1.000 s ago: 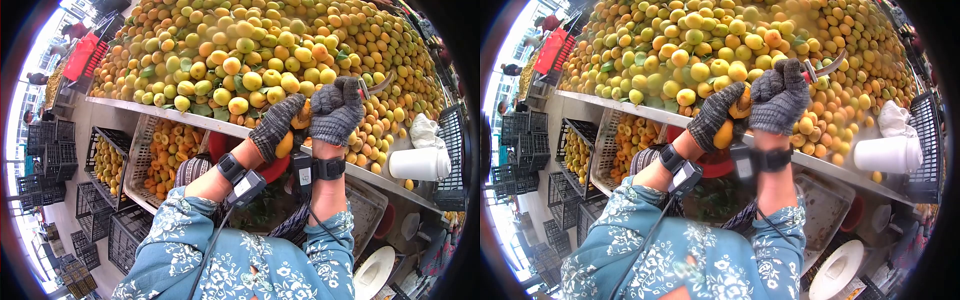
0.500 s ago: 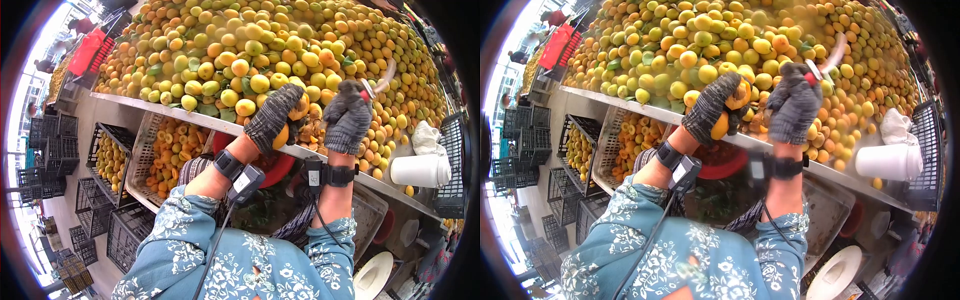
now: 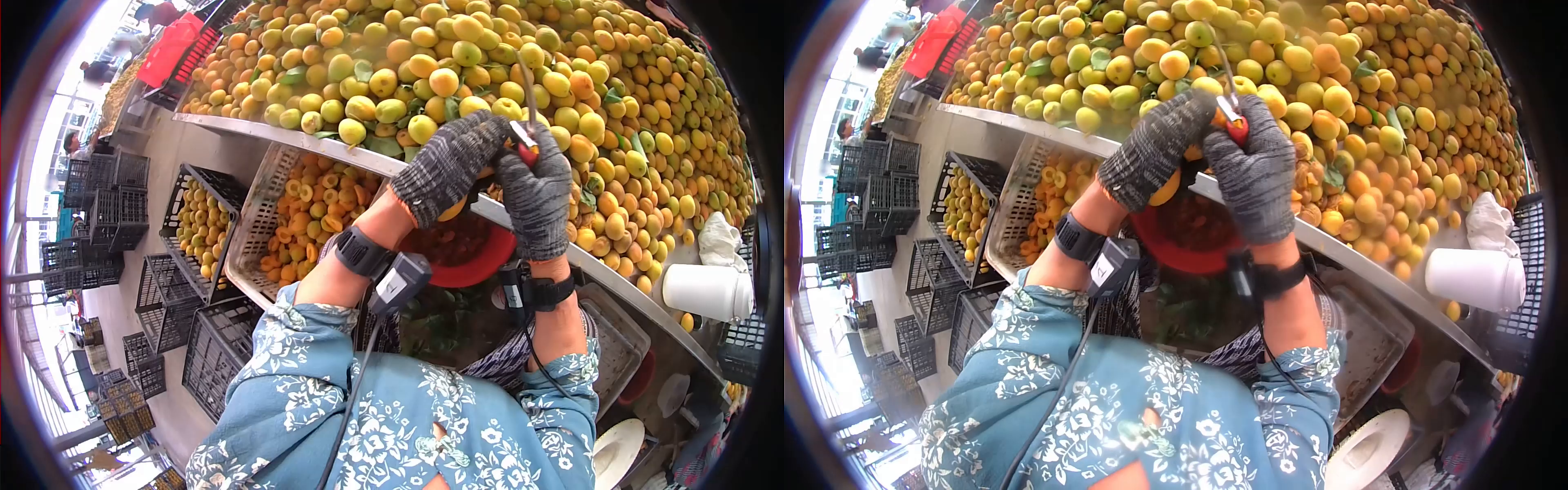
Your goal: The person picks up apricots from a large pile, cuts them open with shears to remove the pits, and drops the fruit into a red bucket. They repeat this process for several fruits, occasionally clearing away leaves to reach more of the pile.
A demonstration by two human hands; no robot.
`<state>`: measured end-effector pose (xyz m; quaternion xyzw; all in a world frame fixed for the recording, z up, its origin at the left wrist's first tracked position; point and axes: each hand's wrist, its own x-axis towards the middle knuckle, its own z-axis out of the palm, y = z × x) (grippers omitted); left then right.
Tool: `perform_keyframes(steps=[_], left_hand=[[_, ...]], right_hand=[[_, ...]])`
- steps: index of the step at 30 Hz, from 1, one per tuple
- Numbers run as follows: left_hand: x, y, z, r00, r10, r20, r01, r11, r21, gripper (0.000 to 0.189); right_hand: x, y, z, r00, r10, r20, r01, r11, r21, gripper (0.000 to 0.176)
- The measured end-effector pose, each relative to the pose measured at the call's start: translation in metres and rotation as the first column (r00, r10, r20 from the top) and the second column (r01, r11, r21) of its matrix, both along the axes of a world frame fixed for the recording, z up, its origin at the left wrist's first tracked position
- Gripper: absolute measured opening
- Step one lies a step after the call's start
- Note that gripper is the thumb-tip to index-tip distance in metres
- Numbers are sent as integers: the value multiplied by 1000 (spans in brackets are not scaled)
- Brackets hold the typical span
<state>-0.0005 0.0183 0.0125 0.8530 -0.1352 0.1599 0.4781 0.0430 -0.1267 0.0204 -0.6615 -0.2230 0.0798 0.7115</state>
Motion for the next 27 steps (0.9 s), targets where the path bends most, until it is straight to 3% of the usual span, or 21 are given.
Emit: perform_keyframes(steps=[1, 3, 4, 5, 8, 9, 10, 11, 13, 14, 15, 16, 17, 18, 19, 20, 21, 23, 24, 26, 27], left_hand=[[-9, 1, -6, 1000, 4, -3, -4, 1000, 1, 42], [-24, 3, -12, 947, 77, 313, -198, 904, 378, 40], [-36, 0, -5, 990, 126, 65, -138, 959, 246, 41], [-43, 1, -5, 989, 125, 73, -139, 960, 241, 41], [-48, 13, -9, 845, 150, 513, -394, 823, 409, 27], [-56, 20, -3, 842, 153, 517, -399, 822, 406, 27], [-68, 29, 5, 922, 384, 49, -385, 923, 16, 22], [-78, 40, 12, 827, 317, -465, -500, 793, -349, 19], [-98, 69, 16, 858, 212, -469, -511, 455, -729, 24], [-111, 86, 18, 813, 222, -539, -580, 393, -714, 25], [-123, 102, 21, 763, 227, -606, -645, 328, -690, 30], [-130, 117, 21, 763, 232, -603, -645, 325, -692, 30], [-136, 130, 21, 723, 365, -587, -659, 619, -426, 32], [-137, 136, 23, 701, 487, -522, -605, 793, -74, 34], [-137, 138, 25, 696, 493, -521, -612, 788, -72, 34], [-131, 135, 32, 708, 535, -462, -661, 732, -166, 34], [-125, 134, 38, 710, 577, -405, -695, 670, -263, 35], [-103, 131, 43, 765, 469, -442, -627, 700, -343, 32], [-85, 115, 45, 793, 412, -448, -585, 720, -373, 31], [-46, 84, 34, 866, 285, -411, -466, 759, -455, 28], [-31, 66, 48, 857, 132, -498, -437, 699, -566, 28]], right_hand=[[-3, 3, -2, 999, 43, -26, -44, 998, -51, 20], [-11, 15, -16, 996, 19, 85, -13, 997, -70, 19], [-16, 17, -18, 992, 15, 125, -6, 997, -71, 19], [-20, 17, -17, 985, 9, 170, 3, 997, -73, 19], [-28, 13, -9, 992, 32, 122, -22, 996, -87, 15], [-30, 12, -11, 996, 38, 82, -28, 993, -119, 13], [-29, 8, -20, 995, 74, 63, -59, 976, -207, 14], [-27, 2, -18, 995, 77, 67, -62, 977, -204, 14], [-24, -7, -6, 903, 426, -63, -376, 707, -600, 17], [-24, -8, 2, 874, 482, 59, -284, 606, -743, 25], [-23, -9, 6, 872, 485, 62, -284, 605, -744, 25], [-22, -12, 9, 912, 401, 86, -248, 706, -663, 25], [-20, -14, 9, 945, 313, 97, -204, 794, -572, 26], [-13, -13, 0, 986, 146, 82, -99, 904, -416, 22], [9, -18, 3, 1000, 4, -6, -5, 981, -194, 21], [22, -22, -6, 989, -121, -90, 107, 983, -149, 21], [36, -27, -13, 988, -122, -90, 108, 983, -149, 21], [60, -32, -21, 956, -286, 72, 293, 902, -316, 30], [66, -30, -23, 955, -287, 79, 297, 902, -312, 30], [77, -29, -28, 947, -135, 293, 266, 840, -473, 41], [78, -26, -30, 924, -110, 366, 307, 782, -542, 47]])
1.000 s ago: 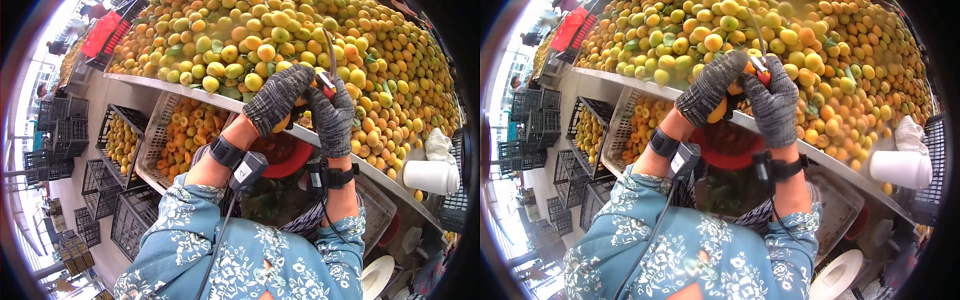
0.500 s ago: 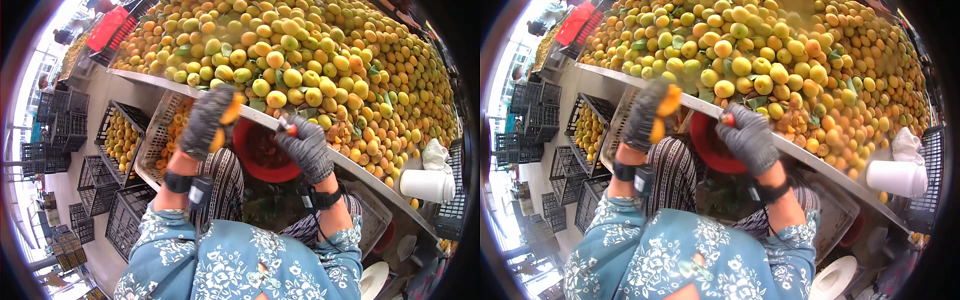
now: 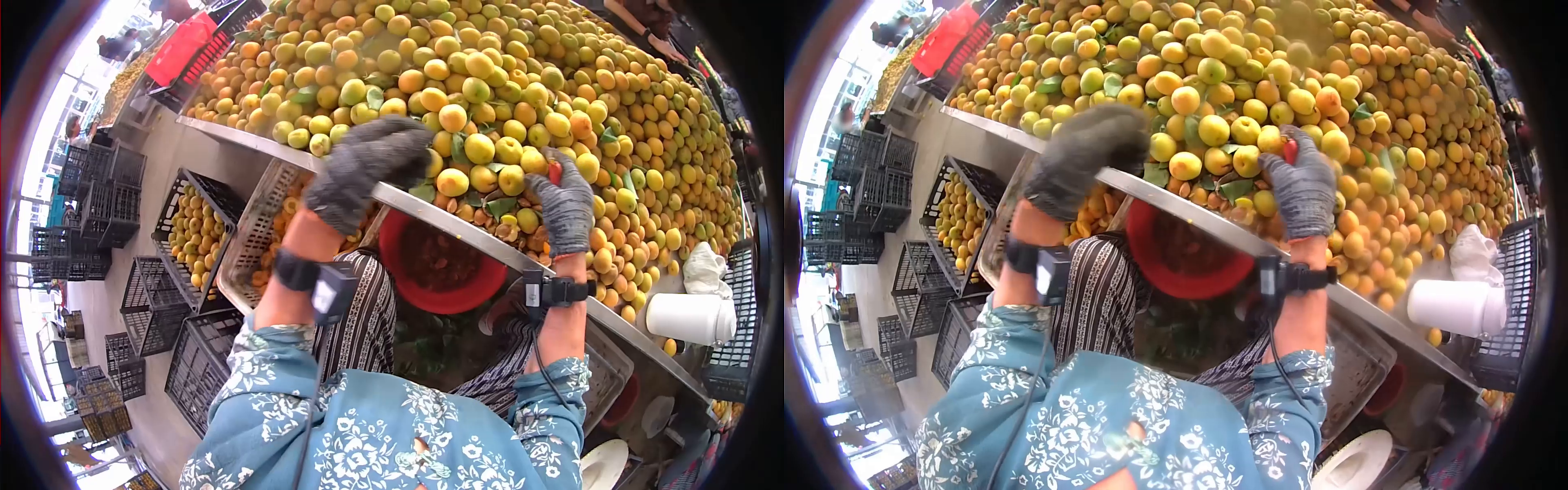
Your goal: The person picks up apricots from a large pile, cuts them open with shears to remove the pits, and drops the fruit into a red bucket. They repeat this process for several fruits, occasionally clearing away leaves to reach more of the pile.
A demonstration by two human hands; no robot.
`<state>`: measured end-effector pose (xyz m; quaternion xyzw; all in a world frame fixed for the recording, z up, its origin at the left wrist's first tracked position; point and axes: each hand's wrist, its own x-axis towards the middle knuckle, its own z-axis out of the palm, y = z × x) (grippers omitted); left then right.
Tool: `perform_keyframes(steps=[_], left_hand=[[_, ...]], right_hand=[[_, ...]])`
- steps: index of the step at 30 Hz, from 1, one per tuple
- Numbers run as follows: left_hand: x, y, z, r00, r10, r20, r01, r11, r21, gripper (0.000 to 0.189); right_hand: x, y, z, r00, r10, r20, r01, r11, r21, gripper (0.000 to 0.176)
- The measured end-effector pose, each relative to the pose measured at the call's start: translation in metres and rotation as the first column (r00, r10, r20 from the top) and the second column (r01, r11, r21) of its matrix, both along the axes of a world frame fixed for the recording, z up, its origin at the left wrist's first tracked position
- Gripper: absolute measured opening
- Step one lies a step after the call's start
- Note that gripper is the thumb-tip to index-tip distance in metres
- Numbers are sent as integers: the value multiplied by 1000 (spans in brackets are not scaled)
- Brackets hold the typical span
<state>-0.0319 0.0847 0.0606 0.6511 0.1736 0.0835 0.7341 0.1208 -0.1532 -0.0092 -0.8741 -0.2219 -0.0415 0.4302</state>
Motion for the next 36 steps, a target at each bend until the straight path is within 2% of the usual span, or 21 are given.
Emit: perform_keyframes(steps=[1, 2, 3, 6, 7, 8, 9, 10, 12, 14, 16, 18, 20, 22, 23, 24, 25, 26, 29, 31, 36], left_hand=[[14, -18, 5, 998, -65, 20, 65, 998, 10, 27], [28, -32, 2, 992, -95, 87, 101, 993, -63, 25], [41, -40, 2, 988, -141, 56, 141, 990, -5, 23], [74, -57, -11, 983, -162, 86, 161, 987, 21, 27], [81, -60, -20, 982, -165, 88, 164, 986, 22, 27], [86, -62, -26, 983, -144, 110, 125, 979, 159, 32], [91, -64, -32, 983, -125, 135, 81, 953, 292, 37], [93, -65, -39, 982, -129, 140, 83, 953, 293, 37], [93, -72, -46, 972, -193, 132, 150, 948, 281, 46], [88, -79, -44, 968, -210, 137, 178, 961, 213, 49], [82, -85, -29, 952, -275, 135, 296, 939, -175, 49], [78, -80, -35, 948, -277, 159, 307, 928, -213, 44], [73, -75, -42, 944, -164, 287, 303, 775, -554, 38], [71, -68, -46, 939, -121, 322, 296, 762, -576, 37], [69, -67, -45, 941, -66, 332, 262, 763, -591, 37], [67, -66, -45, 940, -13, 341, 231, 760, -608, 38], [67, -66, -47, 934, -18, 358, 148, 928, -341, 39], [66, -64, -49, 933, -17, 358, 147, 930, -336, 39], [62, -60, -51, 888, -25, 460, 227, 893, -390, 34], [59, -60, -43, 932, 13, 362, 262, 665, -699, 33], [61, -62, -37, 911, -10, 412, 293, 718, -632, 36]], right_hand=[[1, 1, 1, 1000, -3, 21, 4, 998, -68, 47], [1, 1, 2, 999, -5, 41, 10, 991, -137, 46], [2, 3, 3, 999, -9, 43, 15, 990, -139, 46], [7, 3, 1, 998, -44, 41, 48, 992, -119, 43], [12, 1, -7, 998, -7, -67, 12, 998, 67, 41], [13, 2, -7, 985, 49, -163, -6, 967, 256, 38], [13, 0, -5, 949, 144, -282, 14, 871, 491, 33], [14, -3, -2, 937, 170, -305, 44, 809, 587, 31], [0, -7, 25, 916, 241, -322, 24, 767, 641, 32], [-19, -6, 55, 884, 287, -369, 16, 771, 637, 31], [-29, -5, 61, 845, 333, -418, 10, 772, 636, 31], [-34, -3, 59, 862, 281, -422, 34, 799, 600, 29], [-32, -7, 47, 878, 202, -433, 96, 813, 574, 26], [-36, -11, 39, 880, 247, -406, 55, 796, 603, 29], [-46, -12, 46, 822, 282, -495, 96, 788, 608, 30], [-52, -11, 45, 821, 290, -492, 91, 784, 614, 30], [-57, -10, 45, 776, 374, -509, 55, 763, 644, 30], [-60, -8, 44, 725, 453, -520, 23, 738, 674, 31], [-71, 2, 41, 729, 419, -542, 71, 741, 668, 31], [-76, 2, 45, 700, 413, -582, 97, 753, 651, 30], [-82, 3, 46, 707, 378, -598, 120, 769, 628, 28]])
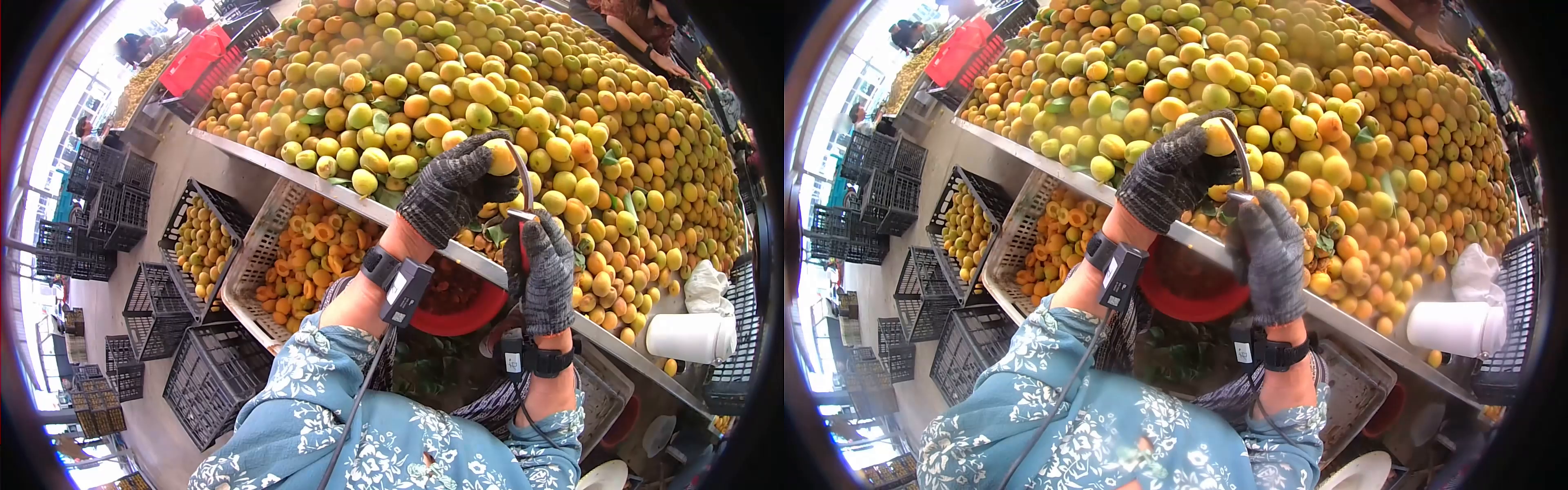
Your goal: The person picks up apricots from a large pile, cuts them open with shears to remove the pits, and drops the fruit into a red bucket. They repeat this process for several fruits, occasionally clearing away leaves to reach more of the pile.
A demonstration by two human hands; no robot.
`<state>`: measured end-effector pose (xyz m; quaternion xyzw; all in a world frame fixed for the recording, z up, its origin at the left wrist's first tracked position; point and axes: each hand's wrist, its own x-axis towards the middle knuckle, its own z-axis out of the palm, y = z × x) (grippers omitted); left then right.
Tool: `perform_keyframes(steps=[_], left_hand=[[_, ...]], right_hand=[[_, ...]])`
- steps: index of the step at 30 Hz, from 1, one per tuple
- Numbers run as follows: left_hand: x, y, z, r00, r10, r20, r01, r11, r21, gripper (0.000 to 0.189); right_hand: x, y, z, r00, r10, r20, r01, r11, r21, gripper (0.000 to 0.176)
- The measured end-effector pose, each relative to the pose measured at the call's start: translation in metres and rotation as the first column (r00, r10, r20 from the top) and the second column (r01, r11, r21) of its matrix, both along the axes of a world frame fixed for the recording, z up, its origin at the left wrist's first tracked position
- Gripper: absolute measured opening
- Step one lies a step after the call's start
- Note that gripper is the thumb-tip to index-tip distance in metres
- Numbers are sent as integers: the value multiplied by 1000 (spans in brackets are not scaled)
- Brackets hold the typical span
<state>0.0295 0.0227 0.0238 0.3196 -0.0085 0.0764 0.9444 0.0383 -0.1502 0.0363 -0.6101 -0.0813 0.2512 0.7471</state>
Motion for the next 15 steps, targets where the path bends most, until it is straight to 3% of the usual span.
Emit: perform_keyframes(steps=[8, 10, 11, 15], left_hand=[[-2, -6, 0, 999, -7, -45, 8, 999, 40, 37], [-2, -9, 1, 997, 75, -24, -62, 935, 348, 32], [-2, -11, 2, 997, 72, -23, -60, 936, 347, 32], [-3, -16, 7, 996, 23, -83, -2, 968, 250, 29]], right_hand=[[-6, 10, -7, 997, -60, -40, 63, 994, 89, 24], [-4, 13, -9, 994, -113, -16, 114, 989, 93, 25], [0, 13, -15, 990, -71, 125, 67, 997, 36, 25], [2, 19, -26, 989, -141, 53, 135, 984, 113, 23]])
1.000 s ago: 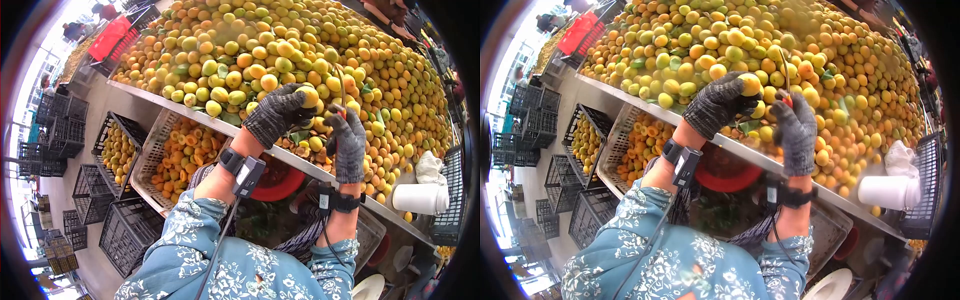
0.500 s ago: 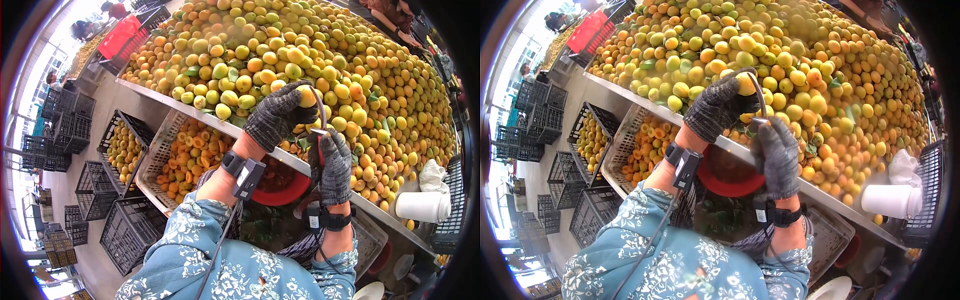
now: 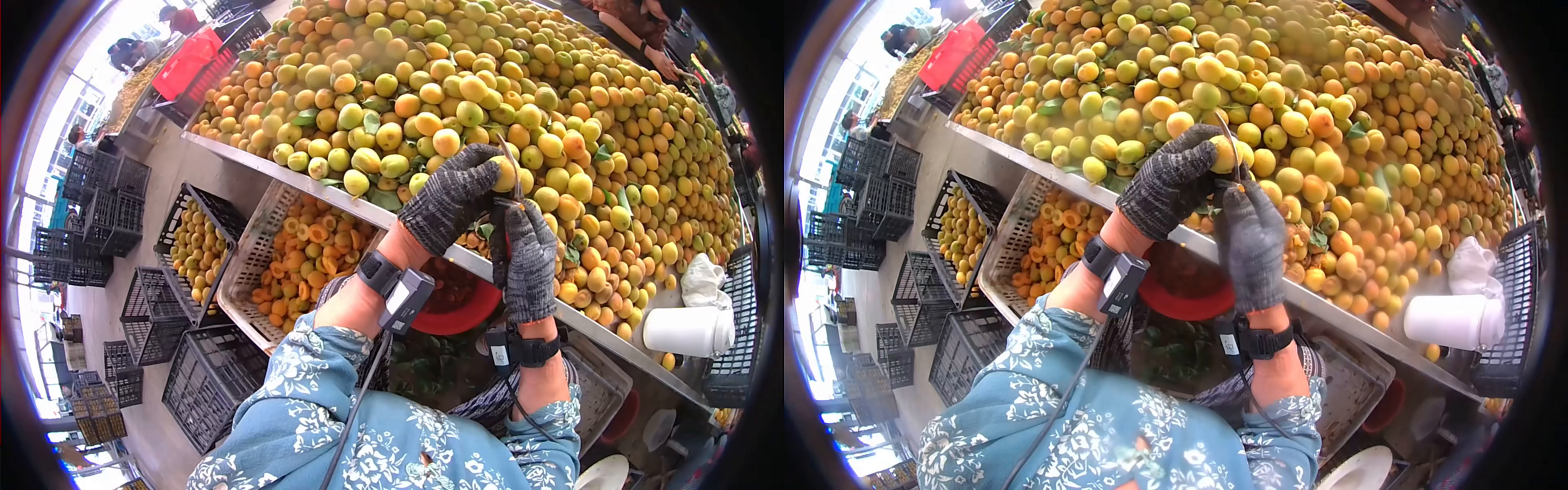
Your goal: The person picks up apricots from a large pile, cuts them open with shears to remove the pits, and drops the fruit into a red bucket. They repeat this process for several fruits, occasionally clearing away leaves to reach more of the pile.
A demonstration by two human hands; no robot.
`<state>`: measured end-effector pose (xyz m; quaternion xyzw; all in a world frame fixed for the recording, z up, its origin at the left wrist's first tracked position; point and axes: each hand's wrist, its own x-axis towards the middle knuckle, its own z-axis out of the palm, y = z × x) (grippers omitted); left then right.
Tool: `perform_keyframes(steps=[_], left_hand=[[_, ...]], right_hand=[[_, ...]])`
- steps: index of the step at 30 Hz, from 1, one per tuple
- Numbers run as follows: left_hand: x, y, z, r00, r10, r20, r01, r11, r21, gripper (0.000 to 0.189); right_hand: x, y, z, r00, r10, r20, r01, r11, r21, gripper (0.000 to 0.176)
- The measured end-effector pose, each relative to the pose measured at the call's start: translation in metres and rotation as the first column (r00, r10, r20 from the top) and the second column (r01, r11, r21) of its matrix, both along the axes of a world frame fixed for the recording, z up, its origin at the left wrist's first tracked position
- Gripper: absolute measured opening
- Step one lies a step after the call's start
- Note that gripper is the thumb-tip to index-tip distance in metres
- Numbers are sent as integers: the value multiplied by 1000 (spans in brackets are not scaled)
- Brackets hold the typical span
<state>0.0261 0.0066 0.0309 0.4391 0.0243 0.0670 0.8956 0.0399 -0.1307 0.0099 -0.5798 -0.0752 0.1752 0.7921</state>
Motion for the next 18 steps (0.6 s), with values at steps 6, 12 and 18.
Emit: perform_keyframes(steps=[6, 12, 18], left_hand=[[2, -2, -7, 999, 43, -6, -43, 975, -218, 25], [0, -1, -40, 916, 140, 377, -360, 701, 615, 31], [8, 2, -12, 983, 29, 179, -90, 935, 344, 32]], right_hand=[[-5, -3, 0, 984, 113, -141, -118, 993, -28, 20], [4, 3, 5, 997, 69, -26, -67, 995, 81, 21], [4, -5, -6, 989, 98, -107, -94, 995, 42, 21]])
